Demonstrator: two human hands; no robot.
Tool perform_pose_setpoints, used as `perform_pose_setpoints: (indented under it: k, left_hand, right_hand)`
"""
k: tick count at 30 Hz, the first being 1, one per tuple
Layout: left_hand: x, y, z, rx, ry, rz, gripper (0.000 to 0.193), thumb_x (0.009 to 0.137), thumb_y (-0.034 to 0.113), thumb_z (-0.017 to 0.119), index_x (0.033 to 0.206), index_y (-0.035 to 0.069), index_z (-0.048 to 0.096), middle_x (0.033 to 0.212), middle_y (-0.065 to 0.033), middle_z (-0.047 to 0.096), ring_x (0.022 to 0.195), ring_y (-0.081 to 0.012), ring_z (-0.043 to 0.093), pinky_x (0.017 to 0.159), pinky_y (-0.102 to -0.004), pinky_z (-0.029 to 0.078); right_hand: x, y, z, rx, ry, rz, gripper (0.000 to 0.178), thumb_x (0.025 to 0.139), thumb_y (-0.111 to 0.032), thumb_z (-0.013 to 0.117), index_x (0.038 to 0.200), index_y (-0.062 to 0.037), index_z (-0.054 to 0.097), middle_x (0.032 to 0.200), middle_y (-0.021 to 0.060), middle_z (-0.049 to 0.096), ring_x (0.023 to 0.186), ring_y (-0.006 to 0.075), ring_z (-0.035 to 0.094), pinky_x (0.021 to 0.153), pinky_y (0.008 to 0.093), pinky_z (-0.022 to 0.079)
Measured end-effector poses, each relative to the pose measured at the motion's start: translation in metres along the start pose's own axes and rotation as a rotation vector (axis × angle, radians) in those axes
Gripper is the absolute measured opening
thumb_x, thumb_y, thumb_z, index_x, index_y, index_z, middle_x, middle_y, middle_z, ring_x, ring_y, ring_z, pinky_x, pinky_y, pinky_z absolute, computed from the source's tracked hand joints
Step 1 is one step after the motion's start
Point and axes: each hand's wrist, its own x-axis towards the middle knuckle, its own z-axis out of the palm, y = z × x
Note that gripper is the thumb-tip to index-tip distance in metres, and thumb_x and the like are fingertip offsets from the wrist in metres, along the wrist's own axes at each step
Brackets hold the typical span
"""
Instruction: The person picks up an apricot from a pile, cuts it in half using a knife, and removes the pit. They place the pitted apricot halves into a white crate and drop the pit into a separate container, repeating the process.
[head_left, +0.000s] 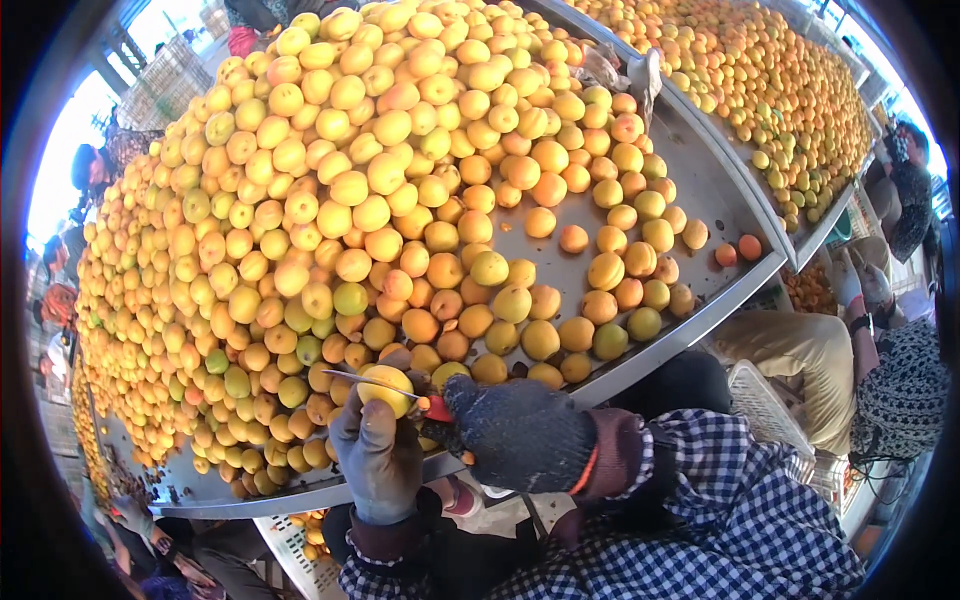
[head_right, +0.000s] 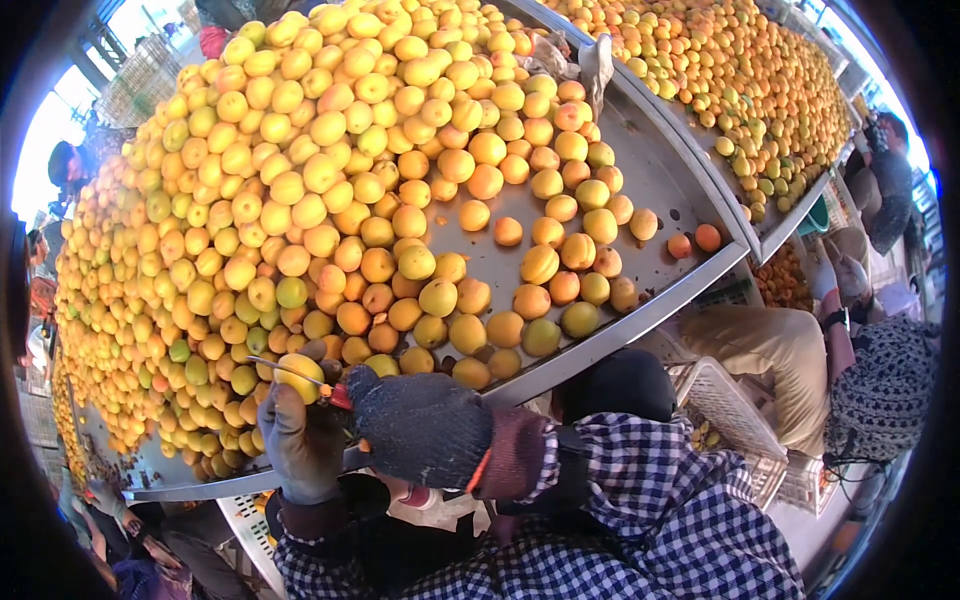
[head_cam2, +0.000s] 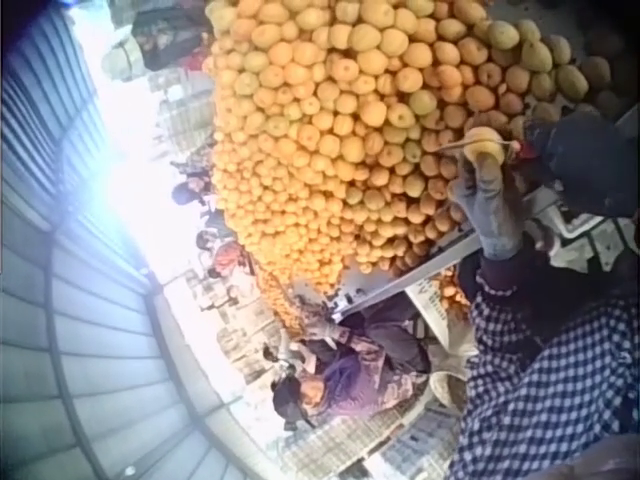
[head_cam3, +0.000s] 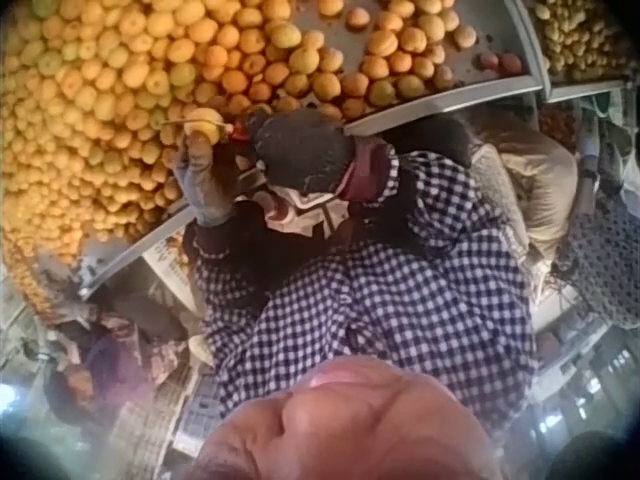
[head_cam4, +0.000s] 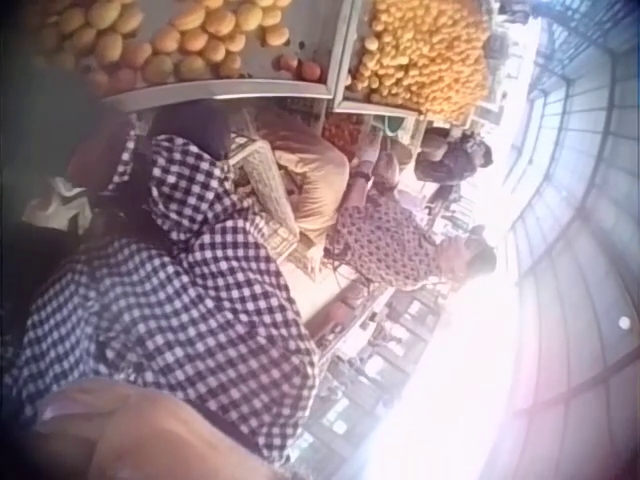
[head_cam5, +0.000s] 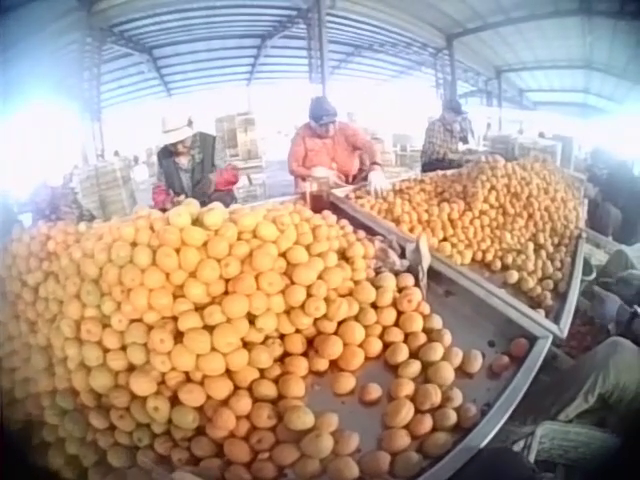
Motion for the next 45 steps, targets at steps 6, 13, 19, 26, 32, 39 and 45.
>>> perform_pose_setpoints:
  k: [6,13,19,26,32,39,45]
  left_hand:
    - [0.001,0.016,0.003,0.299,0.002,-0.055,0.034,0.089,0.025,0.054,0.106,-0.005,0.056,0.089,-0.0056,0.060,0.078,-0.0098,0.054,0.069,-0.0213,0.043]
    - [-0.002,0.010,0.014,0.590,0.181,-0.016,0.027,0.089,0.023,0.050,0.085,-0.002,0.060,0.078,-0.0023,0.057,0.071,-0.0078,0.048,0.065,-0.0215,0.038]
    - [-0.011,0.022,-0.002,0.714,-0.047,0.106,0.031,0.092,0.022,0.040,0.098,-0.003,0.055,0.093,-0.0100,0.059,0.077,-0.0144,0.052,0.071,-0.0254,0.041]
    - [0.014,0.024,-0.032,0.913,0.231,0.344,0.036,0.093,0.029,0.039,0.105,-0.003,0.051,0.076,-0.0019,0.052,0.059,-0.0080,0.045,0.056,-0.0222,0.043]
    - [0.000,0.020,0.006,0.208,0.016,-0.231,0.050,0.092,0.038,0.035,0.121,-0.002,0.046,0.071,-0.0003,0.051,0.054,-0.0057,0.044,0.052,-0.0217,0.042]
    - [-0.016,-0.003,0.004,0.278,-0.217,-0.184,0.051,0.084,0.026,0.043,0.122,-0.007,0.042,0.113,-0.0111,0.053,0.106,-0.0163,0.049,0.094,-0.0267,0.035]
    - [-0.017,-0.011,0.000,0.440,-0.071,-0.062,0.037,0.088,0.019,0.041,0.109,-0.009,0.053,0.105,-0.0130,0.059,0.093,-0.0177,0.058,0.082,-0.0275,0.045]
  right_hand:
    - [0.006,0.005,-0.004,-0.060,-0.065,-0.020,0.035,0.079,-0.029,0.059,0.097,-0.0008,0.047,0.064,0.0185,0.058,0.062,0.0400,0.059,0.054,0.0456,0.047]
    - [0.006,0.016,0.012,0.045,-0.083,-0.075,0.036,0.083,-0.032,0.058,0.091,0.0013,0.049,0.061,0.0167,0.057,0.060,0.0356,0.060,0.052,0.0428,0.046]
    - [0.011,0.002,0.013,0.497,-0.296,0.006,0.029,0.090,-0.028,0.051,0.093,0.0008,0.050,0.068,0.0114,0.059,0.065,0.0242,0.061,0.057,0.0346,0.047]
    - [0.012,-0.014,-0.009,0.039,-0.235,0.001,0.029,0.089,-0.028,0.052,0.097,-0.0007,0.053,0.086,0.0191,0.059,0.076,0.0322,0.062,0.060,0.0361,0.048]
    - [-0.004,0.010,-0.011,0.254,0.162,-0.084,0.041,0.073,-0.029,0.073,0.096,-0.0024,0.052,0.086,0.0175,0.060,0.072,0.0337,0.061,0.061,0.0408,0.047]
    - [0.012,0.016,0.004,0.480,0.207,-0.402,0.048,0.071,-0.027,0.075,0.107,-0.0027,0.054,0.100,0.0144,0.053,0.093,0.0312,0.054,0.080,0.0383,0.044]
    - [0.021,0.007,0.015,0.480,0.224,-0.322,0.037,0.073,-0.013,0.073,0.105,-0.0036,0.057,0.088,0.0082,0.060,0.078,0.0192,0.058,0.069,0.0314,0.047]
